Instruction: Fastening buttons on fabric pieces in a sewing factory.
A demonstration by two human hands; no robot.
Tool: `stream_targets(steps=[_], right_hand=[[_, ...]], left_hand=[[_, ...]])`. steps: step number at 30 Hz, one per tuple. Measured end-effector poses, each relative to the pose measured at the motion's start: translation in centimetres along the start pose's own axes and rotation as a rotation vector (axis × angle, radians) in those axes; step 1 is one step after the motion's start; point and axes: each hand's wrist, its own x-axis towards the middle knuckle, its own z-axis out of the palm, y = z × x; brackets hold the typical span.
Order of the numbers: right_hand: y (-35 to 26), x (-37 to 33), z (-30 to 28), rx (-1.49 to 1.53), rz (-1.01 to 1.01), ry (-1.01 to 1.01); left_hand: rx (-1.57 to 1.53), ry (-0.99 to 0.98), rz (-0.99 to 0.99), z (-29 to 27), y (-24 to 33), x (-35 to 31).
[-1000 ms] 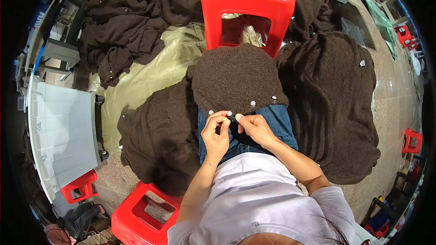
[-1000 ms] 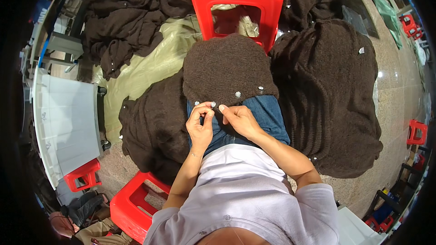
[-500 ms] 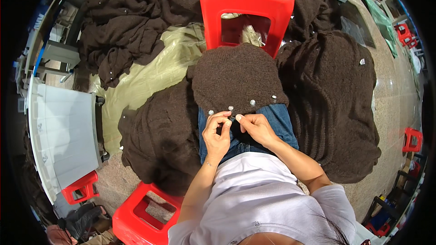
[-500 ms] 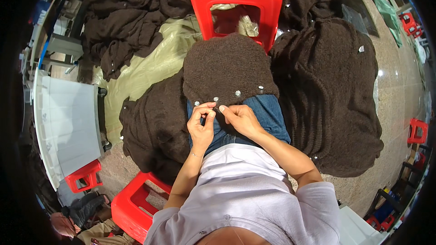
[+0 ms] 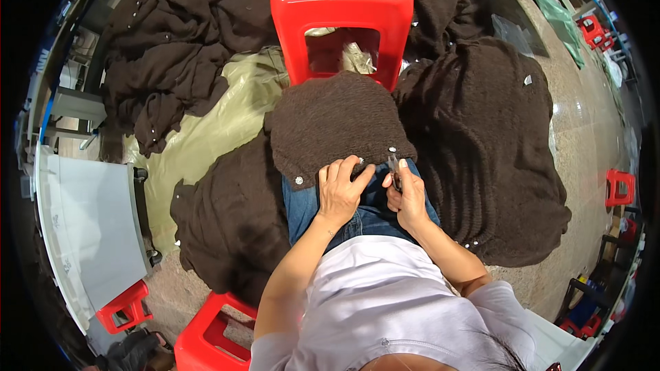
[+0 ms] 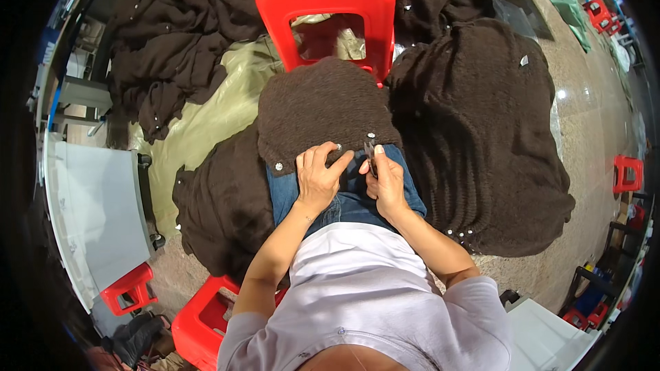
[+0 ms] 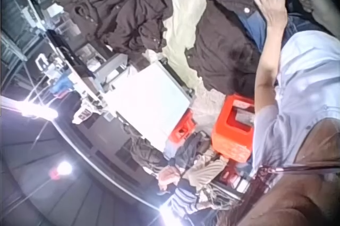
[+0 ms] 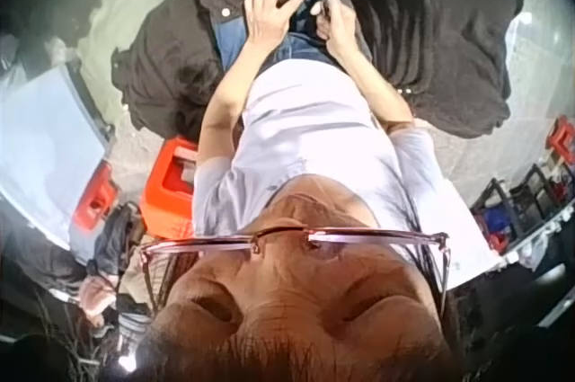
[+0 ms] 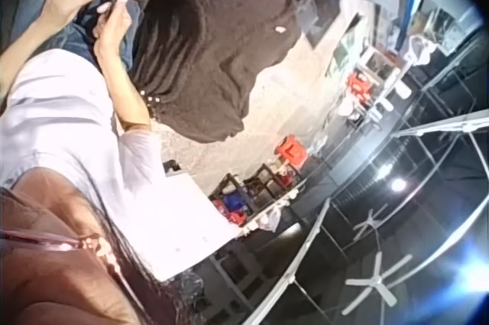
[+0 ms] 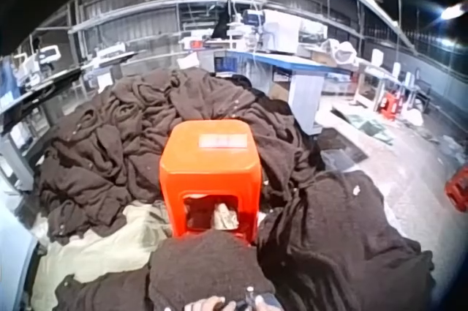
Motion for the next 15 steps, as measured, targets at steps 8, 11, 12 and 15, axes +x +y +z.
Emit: stream_targets(steps=[8,11,12,15], right_hand=[[-0.1,0.6,-0.1,-0.249,0.056,-0.086],[0.3,1.0,0.5,-0.505,-0.065,-0.12],[0.6,1.3,0.4,-0.598,-0.079,-0.115],[1.3,1.7,0.7,-0.656,-0.176,-0.134]], left_hand=[[-0.415,0.227,-0.318,0.5,0.0,-0.4],[-0.544,0.213,-0.46,0.2,0.3,-0.9],[-0.641,0.223,-0.52,0.4,0.3,-1.1],[-0.784,0.215,-0.588,0.3,0.2,-1.6]])
